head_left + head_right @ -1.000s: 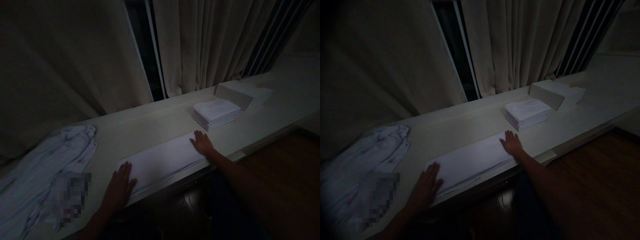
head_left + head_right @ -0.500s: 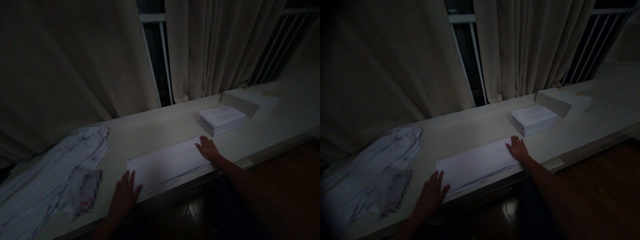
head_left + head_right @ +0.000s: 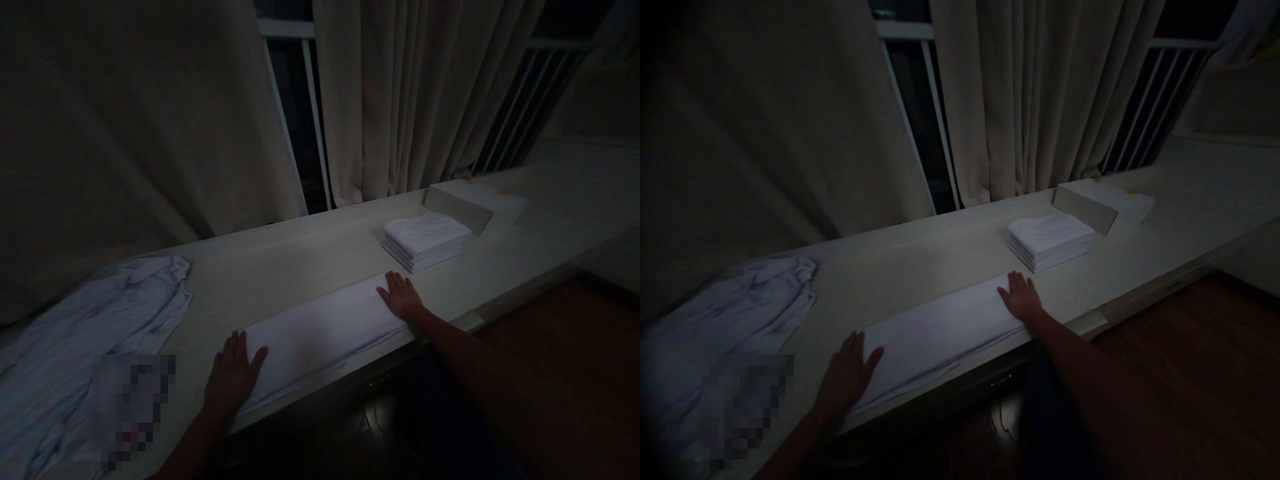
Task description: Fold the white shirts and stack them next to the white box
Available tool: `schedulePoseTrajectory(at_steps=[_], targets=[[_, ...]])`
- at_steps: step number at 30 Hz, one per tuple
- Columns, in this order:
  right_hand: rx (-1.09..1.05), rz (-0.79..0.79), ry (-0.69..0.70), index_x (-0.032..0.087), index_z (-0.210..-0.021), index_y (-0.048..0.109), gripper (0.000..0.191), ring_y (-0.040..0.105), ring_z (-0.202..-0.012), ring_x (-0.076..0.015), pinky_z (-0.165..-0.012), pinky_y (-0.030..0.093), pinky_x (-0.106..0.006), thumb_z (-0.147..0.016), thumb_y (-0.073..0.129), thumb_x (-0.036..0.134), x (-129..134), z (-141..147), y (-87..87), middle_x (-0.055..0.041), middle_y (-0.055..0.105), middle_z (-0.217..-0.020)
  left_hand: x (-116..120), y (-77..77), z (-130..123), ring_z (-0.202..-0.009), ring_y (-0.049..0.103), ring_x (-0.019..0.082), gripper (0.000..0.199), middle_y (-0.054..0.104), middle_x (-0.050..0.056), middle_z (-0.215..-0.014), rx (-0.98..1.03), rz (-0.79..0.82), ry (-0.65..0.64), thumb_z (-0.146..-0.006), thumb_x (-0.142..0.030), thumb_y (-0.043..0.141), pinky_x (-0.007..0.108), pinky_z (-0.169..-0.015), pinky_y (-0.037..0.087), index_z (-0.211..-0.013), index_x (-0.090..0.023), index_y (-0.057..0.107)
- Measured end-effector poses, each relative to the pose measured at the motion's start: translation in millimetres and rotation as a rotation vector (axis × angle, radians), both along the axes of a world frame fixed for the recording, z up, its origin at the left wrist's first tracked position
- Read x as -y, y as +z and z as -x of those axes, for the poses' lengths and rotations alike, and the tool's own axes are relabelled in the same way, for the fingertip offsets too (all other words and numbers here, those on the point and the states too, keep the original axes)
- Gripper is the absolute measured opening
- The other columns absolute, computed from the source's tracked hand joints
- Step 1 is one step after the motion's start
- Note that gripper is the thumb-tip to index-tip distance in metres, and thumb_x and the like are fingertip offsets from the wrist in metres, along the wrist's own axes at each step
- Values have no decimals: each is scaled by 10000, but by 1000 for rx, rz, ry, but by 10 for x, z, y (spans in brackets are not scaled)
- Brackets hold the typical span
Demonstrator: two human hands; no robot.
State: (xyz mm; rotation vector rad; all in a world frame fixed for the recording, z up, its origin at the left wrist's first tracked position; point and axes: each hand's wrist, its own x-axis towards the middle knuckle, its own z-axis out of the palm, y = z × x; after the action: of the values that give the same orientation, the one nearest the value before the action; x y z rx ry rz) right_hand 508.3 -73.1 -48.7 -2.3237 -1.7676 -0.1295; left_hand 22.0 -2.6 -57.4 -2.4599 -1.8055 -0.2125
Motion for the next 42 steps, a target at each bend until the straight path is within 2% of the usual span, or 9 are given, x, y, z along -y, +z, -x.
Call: schedulePoseTrajectory(at_steps=[8, 15, 18, 21, 24, 27, 31, 37, 42], targets=[[19, -15, -10, 66, -1479, 267, 798, 178, -1429, -293, -1147, 119, -486, -940, 97, 630, -11, 22, -13, -172, 267, -1532, 26, -20, -16, -1423, 215, 357, 880, 244, 215, -1542, -22, -24, 46, -853, -656, 212, 570, -1102, 229, -1457, -17, 244], [-36, 37, -19, 81, -1494, 238, 797, 124, -1439, -316, -1142, 93, -539, -935, 102, 631, -9, 27, 158, -162, 216, -1549, 147, 263, -203, -1448, 131, 349, 844, 281, 193, -1534, -88, -135, -43, -846, -650, 239, 584, -1143, 100, -1436, -51, 316], [-7, -16, 46, 91, -1502, 222, 768, 17, -1447, -321, -1138, 5, -568, -944, 137, 613, -45, 377, 351, -142, 155, -1566, 234, 429, -638, -1453, 126, 330, 829, 250, 176, -1549, -67, -115, -169, -861, -644, 234, 547, -1161, 92, -1439, -56, 320], [-32, -42, 310, 126, -1491, 266, 687, 61, -1450, -292, -1149, 26, -545, -968, 203, 567, -105, 1007, 499, -124, 199, -1559, 328, 479, -1183, -1452, 139, 328, 836, 219, 175, -1556, -17, -51, -329, -864, -651, 248, 538, -1160, 114, -1461, -67, 285], [-128, 21, 567, 213, -1460, 340, 545, 167, -1437, -262, -1135, 165, -529, -991, 274, 483, -133, 1544, 529, -89, 274, -1541, 405, 384, -1519, -1453, 141, 323, 778, 240, 155, -1553, 13, 5, -473, -876, -621, 278, 554, -1152, 118, -1477, -127, 270], [-149, 75, 631, 221, -1444, 370, 513, 184, -1431, -275, -1127, 187, -533, -985, 336, 448, -84, 1728, 479, -93, 271, -1540, 437, 230, -1555, -1454, 120, 338, 798, 218, 137, -1563, 19, 2, -487, -859, -634, 319, 585, -1138, 124, -1498, -168, 209], [-176, 32, 529, 218, -1475, 317, 578, 167, -1435, -279, -1147, 130, -524, -982, 290, 520, 64, 1645, 414, -79, 254, -1545, 440, 105, -1462, -1450, 98, 369, 882, 181, 112, -1577, 30, -13, -455, -805, -714, 343, 616, -1126, 103, -1508, -212, 166], [-166, 48, 544, 300, -1487, 284, 763, 110, -1441, -317, -1148, 65, -537, -864, 353, 734, 256, 1361, 402, -39, 197, -1567, 448, 120, -1422, -1441, 84, 412, 989, 142, 131, -1583, 29, 42, -449, -732, -794, 363, 659, -1101, 86, -1512, -231, 133], [-140, 80, 409, 287, -1486, 296, 761, 93, -1446, -301, -1154, 59, -506, -877, 276, 742, 322, 920, 400, -38, 201, -1567, 450, 138, -1080, -1441, 105, 405, 874, 166, 89, -1586, 4, 37, -368, -756, -767, 366, 639, -1111, 123, -1489, -310, 225]])
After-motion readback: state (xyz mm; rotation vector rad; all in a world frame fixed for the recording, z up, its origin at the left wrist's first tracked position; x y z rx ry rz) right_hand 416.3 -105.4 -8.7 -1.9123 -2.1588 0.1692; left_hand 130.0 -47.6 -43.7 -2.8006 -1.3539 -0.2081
